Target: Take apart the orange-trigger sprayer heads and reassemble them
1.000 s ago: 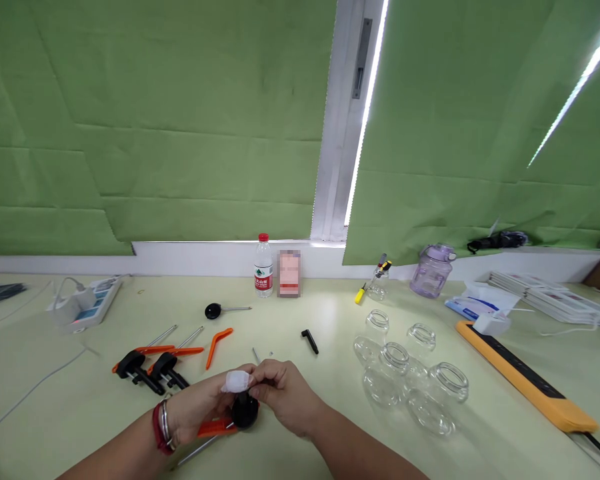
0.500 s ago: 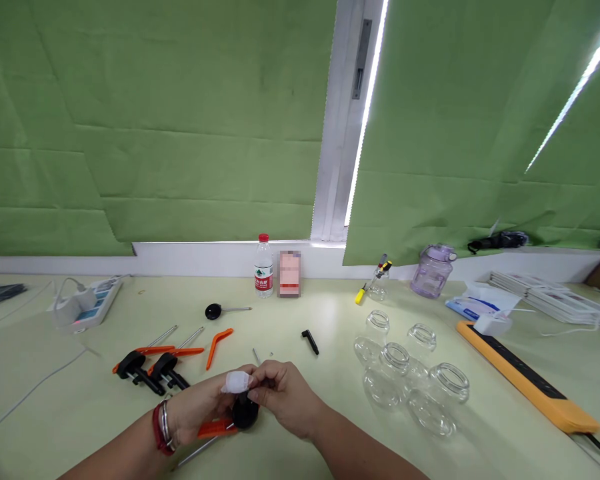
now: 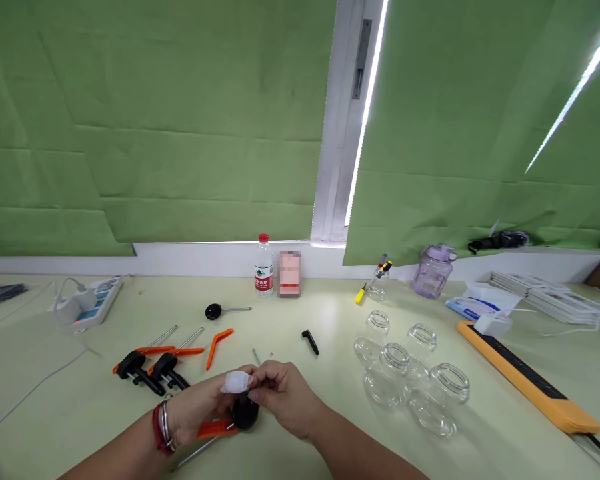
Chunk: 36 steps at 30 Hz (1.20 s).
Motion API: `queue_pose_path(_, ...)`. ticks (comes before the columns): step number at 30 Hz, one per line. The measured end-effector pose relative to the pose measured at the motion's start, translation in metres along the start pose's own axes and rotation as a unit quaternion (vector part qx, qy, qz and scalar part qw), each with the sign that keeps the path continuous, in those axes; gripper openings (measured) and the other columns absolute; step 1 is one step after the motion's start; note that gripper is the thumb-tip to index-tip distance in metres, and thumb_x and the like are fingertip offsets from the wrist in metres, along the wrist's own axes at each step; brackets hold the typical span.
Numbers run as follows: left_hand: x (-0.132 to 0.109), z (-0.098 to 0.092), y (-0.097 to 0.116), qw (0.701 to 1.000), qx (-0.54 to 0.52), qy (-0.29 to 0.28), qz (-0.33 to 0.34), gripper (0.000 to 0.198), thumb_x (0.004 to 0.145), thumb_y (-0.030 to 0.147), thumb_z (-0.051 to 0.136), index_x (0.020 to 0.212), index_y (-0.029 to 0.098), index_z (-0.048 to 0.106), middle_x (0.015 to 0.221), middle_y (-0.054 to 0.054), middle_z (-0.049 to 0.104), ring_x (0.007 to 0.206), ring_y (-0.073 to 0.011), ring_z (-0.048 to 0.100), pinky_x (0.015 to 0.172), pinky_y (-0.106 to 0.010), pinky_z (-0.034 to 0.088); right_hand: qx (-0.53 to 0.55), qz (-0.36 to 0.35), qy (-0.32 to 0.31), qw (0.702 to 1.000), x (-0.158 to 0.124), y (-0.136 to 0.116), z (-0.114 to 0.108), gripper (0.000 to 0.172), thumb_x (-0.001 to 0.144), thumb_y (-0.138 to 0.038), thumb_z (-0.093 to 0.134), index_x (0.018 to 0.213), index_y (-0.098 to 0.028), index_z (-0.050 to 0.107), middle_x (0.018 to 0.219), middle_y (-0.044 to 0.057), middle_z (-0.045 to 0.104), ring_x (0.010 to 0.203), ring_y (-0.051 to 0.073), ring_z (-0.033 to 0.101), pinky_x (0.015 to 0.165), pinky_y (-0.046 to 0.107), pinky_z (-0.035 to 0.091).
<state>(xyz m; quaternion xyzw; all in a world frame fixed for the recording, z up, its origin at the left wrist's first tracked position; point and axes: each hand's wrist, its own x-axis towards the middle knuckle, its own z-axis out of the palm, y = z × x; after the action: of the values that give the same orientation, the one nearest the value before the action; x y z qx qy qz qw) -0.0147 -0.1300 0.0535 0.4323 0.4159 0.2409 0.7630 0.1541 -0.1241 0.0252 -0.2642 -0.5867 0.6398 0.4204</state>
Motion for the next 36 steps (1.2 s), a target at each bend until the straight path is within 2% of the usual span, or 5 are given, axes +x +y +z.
queue_pose_path(18,-0.001,0.003,0.004,1.000,-0.004,-0.004,0.005,0.027,0.066,0.041,0.063,0.073,0.021,0.046,0.064,0.004,0.040,0.058,-0.0105,0.037,0.056,-0.023,0.027,0.019,0.022,0.015,0.999,-0.001,0.000,-0.001,0.024,0.062,-0.032,0.078,0.075,-0.016,0.065,0.073,-0.001,0.060,0.073,0.012,0.053,0.073,0.027,0.040)
queue_pose_path(24,-0.001,0.003,0.003,1.000,-0.006,-0.013,0.014,0.024,0.067,0.040,0.061,0.072,0.020,0.048,0.066,0.003,0.044,0.060,-0.0116,0.039,0.057,-0.024,0.028,0.021,0.020,0.013,0.999,-0.002,0.004,-0.003,0.022,0.062,-0.027,0.078,0.072,-0.016,0.062,0.071,-0.002,0.058,0.070,0.011,0.052,0.070,0.025,0.040)
queue_pose_path(29,-0.001,0.003,0.003,0.999,-0.023,-0.019,0.019,0.024,0.066,0.040,0.064,0.076,0.020,0.053,0.070,0.001,0.052,0.070,-0.0153,0.046,0.064,-0.025,0.032,0.009,0.010,-0.007,1.000,-0.001,0.007,-0.004,0.028,0.064,-0.025,0.076,0.088,-0.018,0.064,0.074,-0.002,0.055,0.069,0.010,0.050,0.068,0.025,0.040)
queue_pose_path(33,0.000,0.000,0.001,1.000,-0.020,-0.017,0.010,0.022,0.070,0.040,0.062,0.078,0.021,0.055,0.073,0.002,0.053,0.069,-0.0145,0.046,0.062,-0.025,0.032,-0.043,-0.012,-0.014,0.999,-0.001,0.009,-0.005,0.016,0.067,-0.022,0.073,0.079,-0.017,0.064,0.076,-0.002,0.053,0.069,0.010,0.048,0.069,0.026,0.039)
queue_pose_path(36,0.000,-0.002,0.000,1.000,-0.016,-0.012,0.003,0.020,0.070,0.039,0.061,0.076,0.021,0.053,0.070,0.002,0.050,0.064,-0.0130,0.044,0.060,-0.024,0.031,-0.031,0.006,-0.002,1.000,-0.002,0.012,-0.006,0.016,0.066,-0.020,0.072,0.076,-0.017,0.060,0.073,-0.002,0.053,0.066,0.010,0.047,0.067,0.025,0.038)
